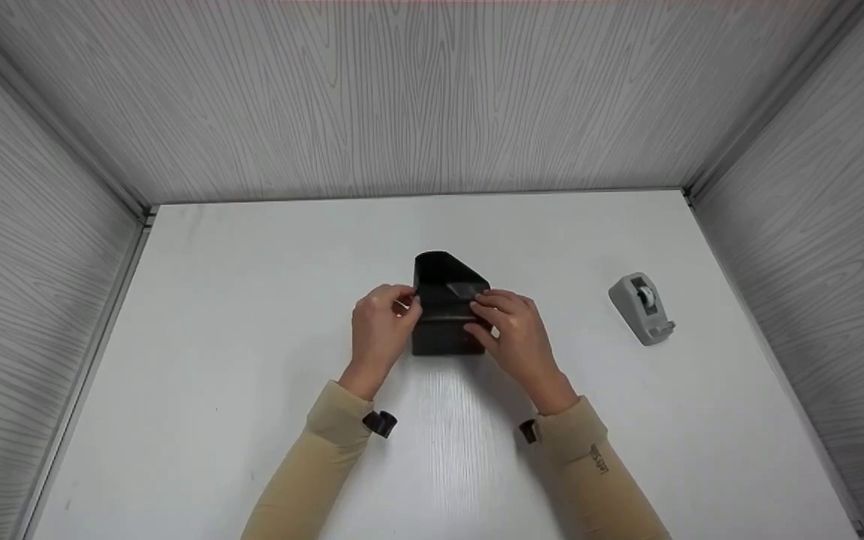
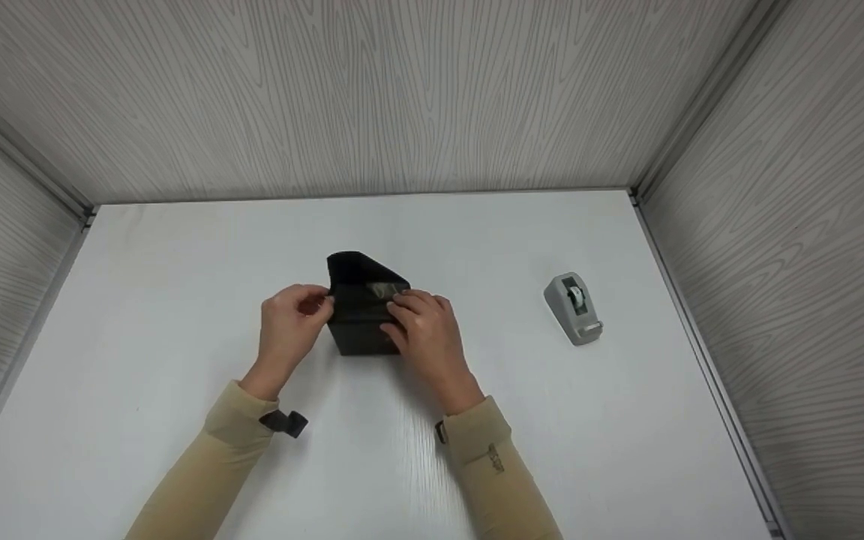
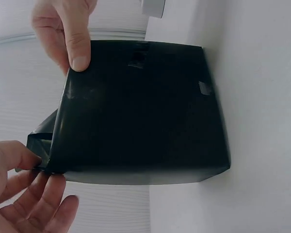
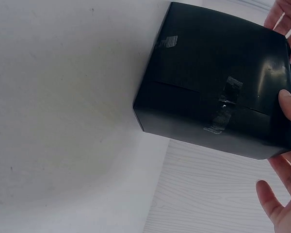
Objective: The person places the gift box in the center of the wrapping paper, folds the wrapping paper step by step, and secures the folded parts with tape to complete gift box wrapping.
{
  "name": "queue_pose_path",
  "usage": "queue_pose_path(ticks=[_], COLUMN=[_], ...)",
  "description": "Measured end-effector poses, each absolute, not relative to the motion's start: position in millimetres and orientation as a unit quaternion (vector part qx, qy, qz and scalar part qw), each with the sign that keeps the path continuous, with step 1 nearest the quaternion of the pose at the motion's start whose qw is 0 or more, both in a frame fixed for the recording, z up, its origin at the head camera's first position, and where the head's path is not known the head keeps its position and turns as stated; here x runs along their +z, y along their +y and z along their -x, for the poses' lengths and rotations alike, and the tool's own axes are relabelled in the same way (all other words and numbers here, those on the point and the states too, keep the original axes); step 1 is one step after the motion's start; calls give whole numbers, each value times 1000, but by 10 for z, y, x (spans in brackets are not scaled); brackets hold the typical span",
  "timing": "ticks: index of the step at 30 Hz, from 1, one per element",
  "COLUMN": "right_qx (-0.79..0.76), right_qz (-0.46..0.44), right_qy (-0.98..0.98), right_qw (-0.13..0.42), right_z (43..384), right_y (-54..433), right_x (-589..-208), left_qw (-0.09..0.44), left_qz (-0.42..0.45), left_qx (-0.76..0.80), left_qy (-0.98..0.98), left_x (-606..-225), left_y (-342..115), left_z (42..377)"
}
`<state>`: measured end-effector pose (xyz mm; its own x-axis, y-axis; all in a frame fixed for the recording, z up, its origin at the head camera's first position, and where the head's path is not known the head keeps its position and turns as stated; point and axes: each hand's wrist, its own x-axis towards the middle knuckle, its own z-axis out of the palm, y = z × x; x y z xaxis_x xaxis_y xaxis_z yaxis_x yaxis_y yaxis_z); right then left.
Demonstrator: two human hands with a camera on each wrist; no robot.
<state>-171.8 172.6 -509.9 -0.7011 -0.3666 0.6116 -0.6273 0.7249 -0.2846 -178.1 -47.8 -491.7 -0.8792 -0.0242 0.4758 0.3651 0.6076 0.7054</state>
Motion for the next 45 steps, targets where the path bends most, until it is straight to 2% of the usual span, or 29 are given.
queue_pose_path(ticks=[16,33,45], right_qx=[236,233,239], right_qz=[-277,-286,-278], right_qy=[-893,-888,-893], right_qw=[264,275,262], right_z=[1716,1724,1721], right_y=[1735,1739,1746], right_x=[-5112,-5109,-5129], left_qw=[265,167,149], left_qz=[209,272,270], left_qx=[-314,-184,-186], left_qy=[-887,-930,-933], left_x=[-5008,-5068,-4996], left_y=[-386,-346,-389], left_z=[1828,1837,1777])
